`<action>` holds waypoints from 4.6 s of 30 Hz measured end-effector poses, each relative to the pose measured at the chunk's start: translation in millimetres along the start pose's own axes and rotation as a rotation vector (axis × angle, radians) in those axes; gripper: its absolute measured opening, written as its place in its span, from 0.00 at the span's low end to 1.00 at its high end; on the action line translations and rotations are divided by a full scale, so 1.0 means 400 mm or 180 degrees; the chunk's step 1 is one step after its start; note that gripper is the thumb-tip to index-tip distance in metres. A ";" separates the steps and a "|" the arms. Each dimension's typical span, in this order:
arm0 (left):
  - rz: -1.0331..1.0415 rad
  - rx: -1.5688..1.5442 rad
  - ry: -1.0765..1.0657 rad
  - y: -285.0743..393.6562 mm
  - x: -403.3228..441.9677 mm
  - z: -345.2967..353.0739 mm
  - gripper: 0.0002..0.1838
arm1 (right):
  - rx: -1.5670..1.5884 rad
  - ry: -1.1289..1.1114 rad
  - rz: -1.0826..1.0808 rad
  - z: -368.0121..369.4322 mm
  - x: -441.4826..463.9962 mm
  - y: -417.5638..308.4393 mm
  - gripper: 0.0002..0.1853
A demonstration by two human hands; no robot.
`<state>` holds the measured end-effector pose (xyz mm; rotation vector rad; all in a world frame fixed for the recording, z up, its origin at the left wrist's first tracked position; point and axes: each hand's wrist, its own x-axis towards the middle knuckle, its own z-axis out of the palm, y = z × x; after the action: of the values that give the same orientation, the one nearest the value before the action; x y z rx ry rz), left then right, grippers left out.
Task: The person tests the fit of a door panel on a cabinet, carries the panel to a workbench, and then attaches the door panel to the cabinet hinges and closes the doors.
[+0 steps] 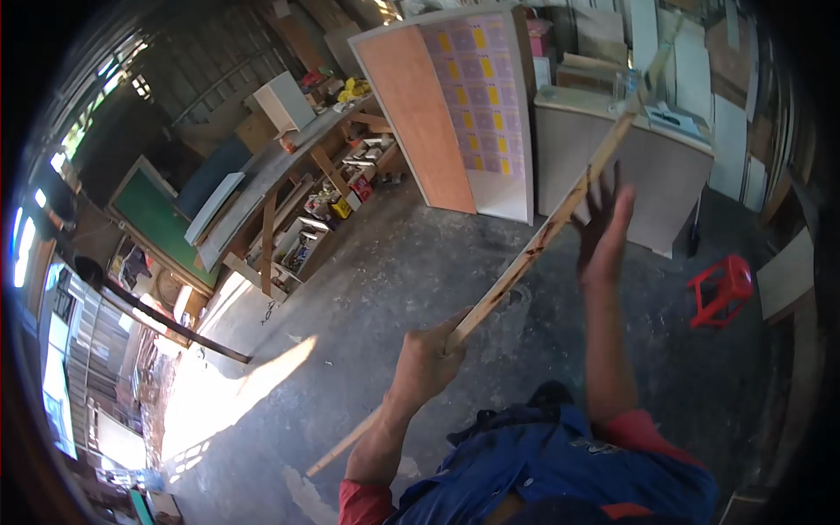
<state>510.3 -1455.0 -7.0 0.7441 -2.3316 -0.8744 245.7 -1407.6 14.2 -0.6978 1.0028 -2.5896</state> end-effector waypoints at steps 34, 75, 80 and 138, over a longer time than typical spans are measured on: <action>0.1217 -0.2203 -0.1098 -0.434 0.857 0.187 0.41 | -0.3016 0.0663 -0.3266 0.052 0.254 -0.130 0.15; 0.0425 -0.4113 -0.1719 -0.427 1.884 0.488 0.18 | -0.3260 0.4229 -0.2638 0.174 0.445 0.442 0.38; -0.0202 -0.4170 -0.2055 -0.544 2.014 0.575 0.12 | -0.2891 0.4083 -0.2294 0.138 0.534 0.619 0.31; -0.0731 -0.4107 -0.1161 -0.806 2.288 0.914 0.07 | -0.8378 0.1391 -0.0820 0.598 1.389 0.603 0.28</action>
<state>-271.3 -2105.2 -211.1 0.2573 -1.3879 -2.3645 -78.0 -1945.1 188.7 -0.3174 3.8054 0.3077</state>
